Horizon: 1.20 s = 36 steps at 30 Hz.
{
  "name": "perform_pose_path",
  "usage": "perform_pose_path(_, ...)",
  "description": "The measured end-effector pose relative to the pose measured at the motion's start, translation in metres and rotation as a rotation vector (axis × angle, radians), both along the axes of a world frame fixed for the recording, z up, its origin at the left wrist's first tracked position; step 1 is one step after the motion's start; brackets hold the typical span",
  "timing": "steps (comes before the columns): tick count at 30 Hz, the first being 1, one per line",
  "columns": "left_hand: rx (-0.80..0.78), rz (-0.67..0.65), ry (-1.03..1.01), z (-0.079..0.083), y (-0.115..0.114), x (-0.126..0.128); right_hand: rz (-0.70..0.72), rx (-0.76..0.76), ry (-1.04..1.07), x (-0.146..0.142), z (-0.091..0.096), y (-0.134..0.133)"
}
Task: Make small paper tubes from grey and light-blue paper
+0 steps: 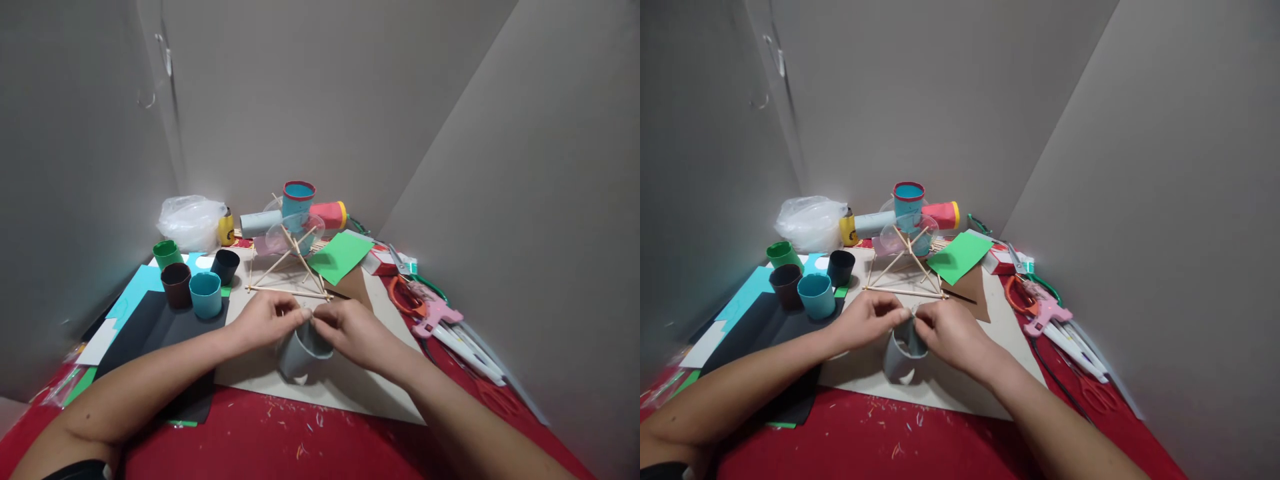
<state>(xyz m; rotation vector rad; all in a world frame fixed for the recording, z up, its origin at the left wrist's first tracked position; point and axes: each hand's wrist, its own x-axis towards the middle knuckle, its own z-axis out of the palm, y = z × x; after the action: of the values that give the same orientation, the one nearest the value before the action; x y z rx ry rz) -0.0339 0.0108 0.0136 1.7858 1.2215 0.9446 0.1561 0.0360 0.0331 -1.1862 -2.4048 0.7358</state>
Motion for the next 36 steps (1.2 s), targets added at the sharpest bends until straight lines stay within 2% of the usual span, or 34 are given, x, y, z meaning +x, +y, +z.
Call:
perform_pose_path(4, -0.152, 0.093, -0.337, 0.000, 0.013, -0.004, -0.149, -0.157, 0.324, 0.014, -0.001, 0.015)
perform_pose_path(8, -0.281, 0.166, -0.542, -0.012, 0.020, -0.004, -0.314, -0.216, 0.596, 0.021, -0.007, 0.026)
perform_pose_path(12, -0.456, 0.109, -0.654, -0.020, 0.021, -0.002, -0.369, -0.254, 0.766, 0.018, -0.014, 0.030)
perform_pose_path(19, -0.645, -0.044, -0.857, -0.012, 0.016, 0.000, -0.347, -0.345, 0.923, 0.003, -0.038, 0.027)
perform_pose_path(21, -0.616, -0.049, -0.857, -0.012, 0.015, 0.002, -0.338, -0.404, 0.948, 0.000, -0.047, 0.025)
perform_pose_path(24, -0.497, 0.035, -0.796, -0.012, 0.012, 0.005, -0.318, -0.533, 0.964, -0.003, -0.058, 0.024)
perform_pose_path(30, -0.250, 0.072, -0.629, -0.009, 0.003, 0.009, -0.315, -0.731, 1.027, -0.002, -0.065, 0.026)
perform_pose_path(36, 0.028, 0.322, -0.545, -0.012, 0.006, 0.005, -0.332, -0.780, 1.122, -0.001, -0.064, 0.028)
